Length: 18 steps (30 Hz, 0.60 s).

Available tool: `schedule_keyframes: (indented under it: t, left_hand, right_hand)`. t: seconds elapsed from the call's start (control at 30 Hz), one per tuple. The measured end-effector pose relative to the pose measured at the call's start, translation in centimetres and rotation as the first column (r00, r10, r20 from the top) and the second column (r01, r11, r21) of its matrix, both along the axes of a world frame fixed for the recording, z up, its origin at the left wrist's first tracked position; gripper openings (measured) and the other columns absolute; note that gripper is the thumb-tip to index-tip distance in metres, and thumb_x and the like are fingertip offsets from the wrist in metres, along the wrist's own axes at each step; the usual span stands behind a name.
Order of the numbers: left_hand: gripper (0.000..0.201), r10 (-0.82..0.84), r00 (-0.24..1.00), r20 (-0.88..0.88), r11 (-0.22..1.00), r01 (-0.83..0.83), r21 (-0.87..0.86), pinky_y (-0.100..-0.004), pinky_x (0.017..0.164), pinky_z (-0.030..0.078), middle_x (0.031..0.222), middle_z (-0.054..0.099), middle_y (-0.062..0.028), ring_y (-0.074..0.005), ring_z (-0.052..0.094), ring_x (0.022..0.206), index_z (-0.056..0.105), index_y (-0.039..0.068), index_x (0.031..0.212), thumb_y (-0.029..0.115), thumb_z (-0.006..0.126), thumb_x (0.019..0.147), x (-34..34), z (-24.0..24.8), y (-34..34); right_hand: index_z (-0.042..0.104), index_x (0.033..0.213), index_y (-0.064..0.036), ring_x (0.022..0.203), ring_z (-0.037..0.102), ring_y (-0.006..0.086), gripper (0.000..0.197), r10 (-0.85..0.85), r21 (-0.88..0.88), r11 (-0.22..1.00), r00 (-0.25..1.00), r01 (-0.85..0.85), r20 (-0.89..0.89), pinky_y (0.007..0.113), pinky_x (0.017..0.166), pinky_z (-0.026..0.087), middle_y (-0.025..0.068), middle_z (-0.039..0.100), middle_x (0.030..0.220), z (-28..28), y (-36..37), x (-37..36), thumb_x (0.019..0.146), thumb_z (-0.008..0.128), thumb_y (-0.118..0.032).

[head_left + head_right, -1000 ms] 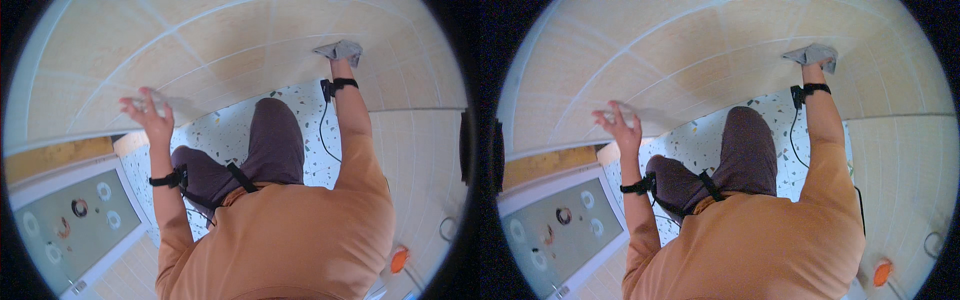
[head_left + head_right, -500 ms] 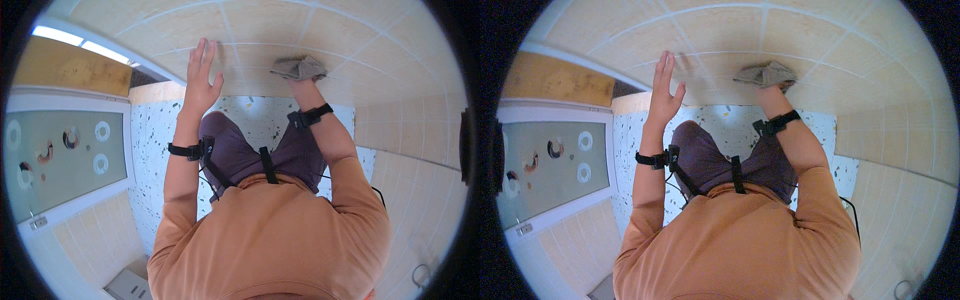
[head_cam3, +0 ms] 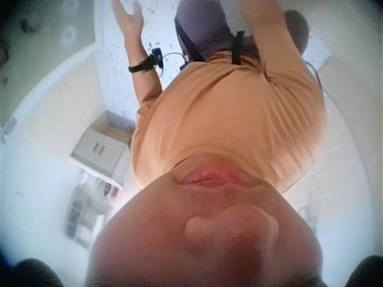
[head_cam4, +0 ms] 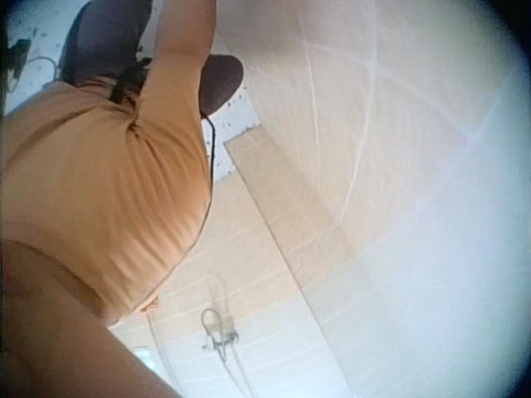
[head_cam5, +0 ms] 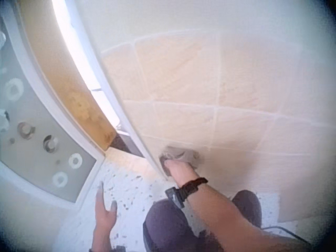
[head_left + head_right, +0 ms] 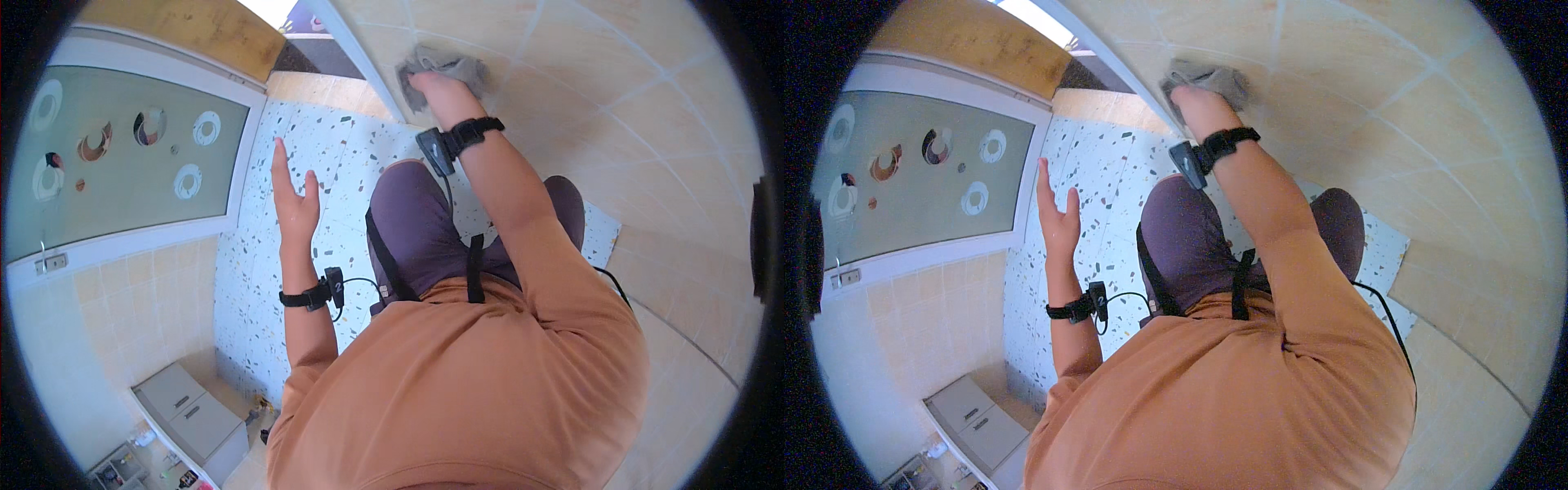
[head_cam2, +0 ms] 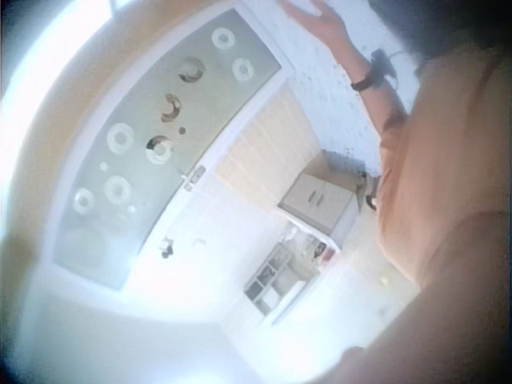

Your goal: Using a damp cloth to wipe down bathroom tiles and door frames.

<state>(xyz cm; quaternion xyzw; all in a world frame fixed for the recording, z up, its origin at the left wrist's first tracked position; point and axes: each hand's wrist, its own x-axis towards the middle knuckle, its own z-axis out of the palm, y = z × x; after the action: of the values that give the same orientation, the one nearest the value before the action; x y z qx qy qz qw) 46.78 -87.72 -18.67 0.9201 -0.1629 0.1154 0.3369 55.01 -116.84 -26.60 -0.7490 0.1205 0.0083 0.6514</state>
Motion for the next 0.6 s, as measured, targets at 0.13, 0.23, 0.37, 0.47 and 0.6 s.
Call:
schedule_keyframes:
  t: [0.13,0.23,0.37,0.47,0.6]
  left_hand:
    - [0.065,0.109,0.994,-0.023,0.994,-0.109,0.010,-0.0377,0.110,0.021,0.144,0.030,-0.0194,-0.0312,0.028,0.134,0.024,-0.001,0.141,0.001,0.051,0.082,-1.5,-0.5,1.9]
    - [0.064,0.153,0.988,-0.032,0.988,-0.152,0.015,-0.0374,0.110,0.021,0.144,0.030,-0.0195,-0.0314,0.028,0.134,0.024,-0.001,0.141,0.001,0.050,0.082,-2.2,-0.7,2.8]
    - [0.065,0.178,0.982,-0.066,0.984,-0.178,-0.003,-0.0444,0.107,0.025,0.145,0.029,-0.0182,-0.0308,0.027,0.135,0.023,0.004,0.143,0.003,0.050,0.084,-2.4,-0.3,3.1]
    - [0.066,0.115,0.991,-0.074,0.993,-0.115,-0.002,-0.0480,0.105,0.026,0.146,0.028,-0.0175,-0.0306,0.027,0.135,0.022,0.006,0.144,0.003,0.050,0.084,-2.1,0.4,1.6]
    - [0.065,-0.052,0.996,-0.079,0.998,0.049,-0.035,-0.0473,0.105,0.025,0.146,0.029,-0.0170,-0.0310,0.027,0.135,0.023,0.006,0.143,0.004,0.050,0.084,-0.9,1.5,-2.2]
  right_hand:
    - [0.054,0.119,0.0005,0.114,0.049,0.0300,0.057,0.067,0.031,0.997,0.997,-0.065,-0.037,0.036,0.098,0.035,0.0164,0.056,0.121,-0.2,3.0,2.3,0.082,0.053,-0.043]
    - [0.063,0.103,0.0010,0.101,0.058,0.0275,0.055,-0.026,-0.013,1.000,0.999,0.026,-0.019,0.033,0.087,0.041,0.0176,0.064,0.106,-0.6,4.6,2.6,0.082,0.053,-0.049]
    - [0.063,0.106,0.0001,0.102,0.057,0.0271,0.055,-0.061,-0.081,0.995,0.989,0.050,-0.132,0.032,0.090,0.040,0.0168,0.063,0.109,-1.3,4.8,1.9,0.081,0.056,-0.048]
    - [0.058,0.117,-0.0031,0.110,0.054,0.0240,0.059,-0.145,0.102,0.985,0.986,0.136,0.078,0.030,0.094,0.038,0.0116,0.060,0.119,-2.2,3.6,0.3,0.077,0.064,-0.046]
    - [0.056,0.119,-0.0045,0.114,0.051,0.0314,0.060,-0.205,0.208,0.963,0.968,0.172,0.146,0.033,0.097,0.037,0.0208,0.054,0.123,-3.2,0.3,-3.2,0.073,0.064,-0.041]
